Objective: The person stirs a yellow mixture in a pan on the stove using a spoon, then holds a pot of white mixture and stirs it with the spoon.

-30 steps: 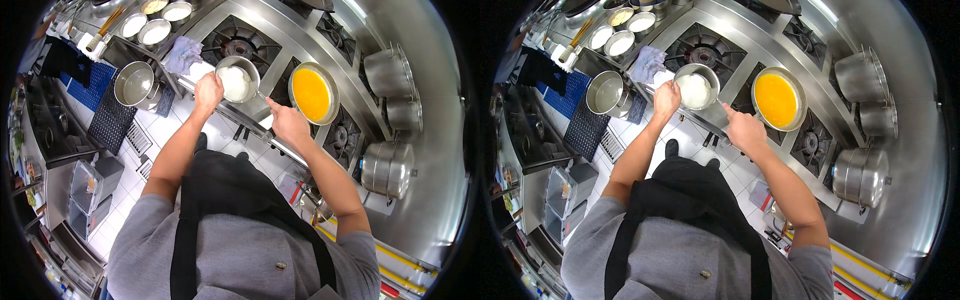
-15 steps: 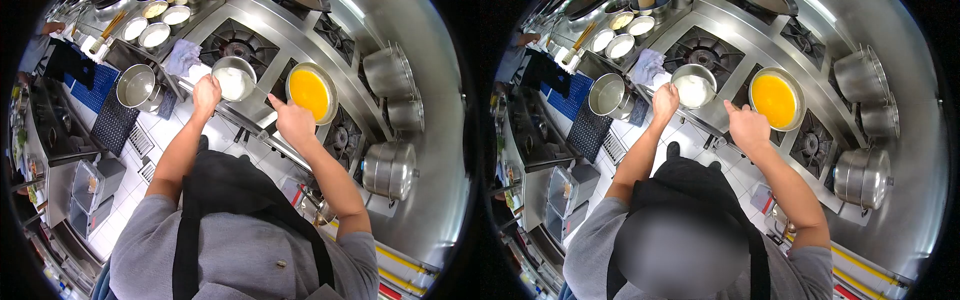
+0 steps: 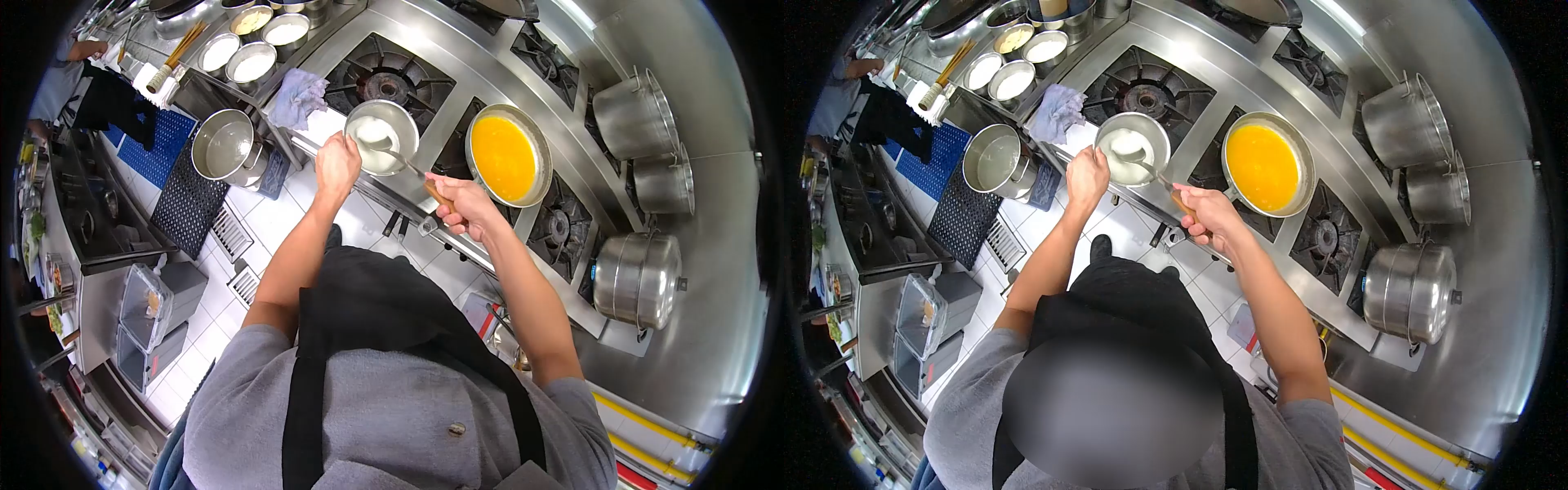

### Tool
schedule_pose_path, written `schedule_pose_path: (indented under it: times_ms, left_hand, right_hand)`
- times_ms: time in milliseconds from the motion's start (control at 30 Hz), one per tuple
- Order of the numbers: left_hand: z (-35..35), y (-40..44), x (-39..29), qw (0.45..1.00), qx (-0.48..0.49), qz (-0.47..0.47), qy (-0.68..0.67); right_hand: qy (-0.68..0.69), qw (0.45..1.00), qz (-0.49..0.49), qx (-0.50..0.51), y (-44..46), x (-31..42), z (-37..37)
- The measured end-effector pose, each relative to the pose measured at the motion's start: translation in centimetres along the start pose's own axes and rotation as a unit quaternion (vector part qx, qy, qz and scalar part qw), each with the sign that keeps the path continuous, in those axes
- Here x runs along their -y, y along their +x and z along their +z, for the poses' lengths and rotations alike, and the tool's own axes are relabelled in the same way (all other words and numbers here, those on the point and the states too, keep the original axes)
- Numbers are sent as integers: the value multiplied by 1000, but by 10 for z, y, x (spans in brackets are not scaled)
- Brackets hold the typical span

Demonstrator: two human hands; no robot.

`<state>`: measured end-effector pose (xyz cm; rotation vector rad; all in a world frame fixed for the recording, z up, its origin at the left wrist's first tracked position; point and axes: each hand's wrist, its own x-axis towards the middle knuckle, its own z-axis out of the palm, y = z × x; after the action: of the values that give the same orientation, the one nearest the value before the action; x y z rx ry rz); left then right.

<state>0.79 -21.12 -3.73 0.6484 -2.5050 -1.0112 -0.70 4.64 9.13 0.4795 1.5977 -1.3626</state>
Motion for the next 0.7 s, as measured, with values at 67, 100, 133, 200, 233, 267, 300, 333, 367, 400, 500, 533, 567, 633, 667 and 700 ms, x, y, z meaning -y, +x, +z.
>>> schedule_pose_path:
  times_ms: [67, 100, 133, 200, 233, 267, 300, 333, 367, 400, 500, 533, 567, 633, 667, 700]
  left_hand:
    - [1, 2, 2, 1000, -6, 1, -2]
    - [2, 2, 2, 1000, -11, 3, -4]
    - [3, 2, 2, 1000, -8, 4, -4]
    - [5, 4, 1, 1000, -18, 4, -9]
    - [6, 5, 0, 1000, -15, 6, -10]
    - [6, 6, 1, 1000, -6, 4, -3]
    - [5, 7, 1, 1000, 1, 2, 4]
    - [4, 7, 0, 1000, 0, 2, 4]
    - [2, 8, -2, 1000, 8, -6, 8]
    - [1, 9, -5, 1000, 15, -14, 12]
    - [-3, 9, -8, 1000, 20, -16, 14]
    - [-4, 8, -8, 1000, 19, -17, 14]
    - [-4, 8, -9, 999, 23, -19, 14]
    - [-4, 9, -9, 999, 26, -21, 13]
    - [-4, 9, -9, 999, 28, -20, 14]
    - [-5, 9, -9, 999, 30, -19, 15]
  right_hand:
    - [-294, 926, -208, -113, 1, -14, -2]
    - [-543, 715, -386, -211, -16, -11, 12]
    - [-625, 671, -314, -245, -40, -3, 19]
    - [-662, 615, -330, -274, -56, 4, 19]
    - [-697, 555, -346, -296, -59, 4, 18]
    - [-708, 515, -372, -308, -57, 3, 14]
    - [-708, 514, -373, -308, -58, 3, 15]
    - [-723, 495, -365, -314, -60, 5, 16]
    - [-738, 476, -356, -319, -62, 6, 17]
    - [-739, 475, -357, -318, -64, 7, 19]
    - [-735, 488, -349, -315, -69, 6, 22]
    - [-732, 495, -353, -307, -70, 5, 22]
    - [-728, 502, -358, -299, -71, 5, 23]
    - [-727, 508, -351, -300, -75, 8, 27]
    - [-726, 514, -344, -301, -76, 9, 29]
    - [-726, 514, -344, -301, -75, 9, 30]
